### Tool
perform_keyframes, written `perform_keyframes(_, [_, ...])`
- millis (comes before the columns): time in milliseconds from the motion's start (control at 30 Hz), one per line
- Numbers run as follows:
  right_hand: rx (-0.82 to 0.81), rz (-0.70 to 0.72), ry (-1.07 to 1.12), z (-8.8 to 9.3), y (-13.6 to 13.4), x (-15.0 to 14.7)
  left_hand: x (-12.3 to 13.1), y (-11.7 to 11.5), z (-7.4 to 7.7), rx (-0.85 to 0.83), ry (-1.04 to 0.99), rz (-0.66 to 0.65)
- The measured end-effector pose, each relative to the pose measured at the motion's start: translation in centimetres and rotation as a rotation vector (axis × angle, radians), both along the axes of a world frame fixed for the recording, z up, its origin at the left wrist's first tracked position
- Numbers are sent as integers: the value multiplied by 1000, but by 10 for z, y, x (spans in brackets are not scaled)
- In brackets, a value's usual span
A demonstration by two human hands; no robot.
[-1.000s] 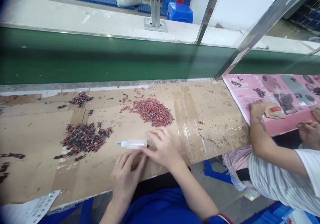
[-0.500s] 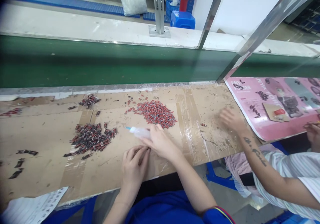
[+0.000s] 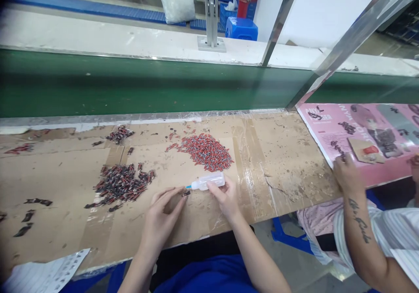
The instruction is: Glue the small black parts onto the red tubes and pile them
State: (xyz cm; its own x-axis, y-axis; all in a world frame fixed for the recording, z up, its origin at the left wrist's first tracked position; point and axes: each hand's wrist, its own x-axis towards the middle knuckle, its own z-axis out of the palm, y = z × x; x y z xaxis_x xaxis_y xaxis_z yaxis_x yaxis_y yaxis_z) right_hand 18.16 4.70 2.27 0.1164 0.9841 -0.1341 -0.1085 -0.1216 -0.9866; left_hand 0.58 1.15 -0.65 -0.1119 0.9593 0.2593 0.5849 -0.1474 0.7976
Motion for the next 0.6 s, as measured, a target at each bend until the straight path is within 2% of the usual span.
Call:
perform_keyframes(167, [16,-83,-113,-2,-4,-3,2,-1,-2,-85,-122,37])
perform_keyframes(600, [8,-43,-223,-5,-4,-5,1,-2,-2,-125,-161,46])
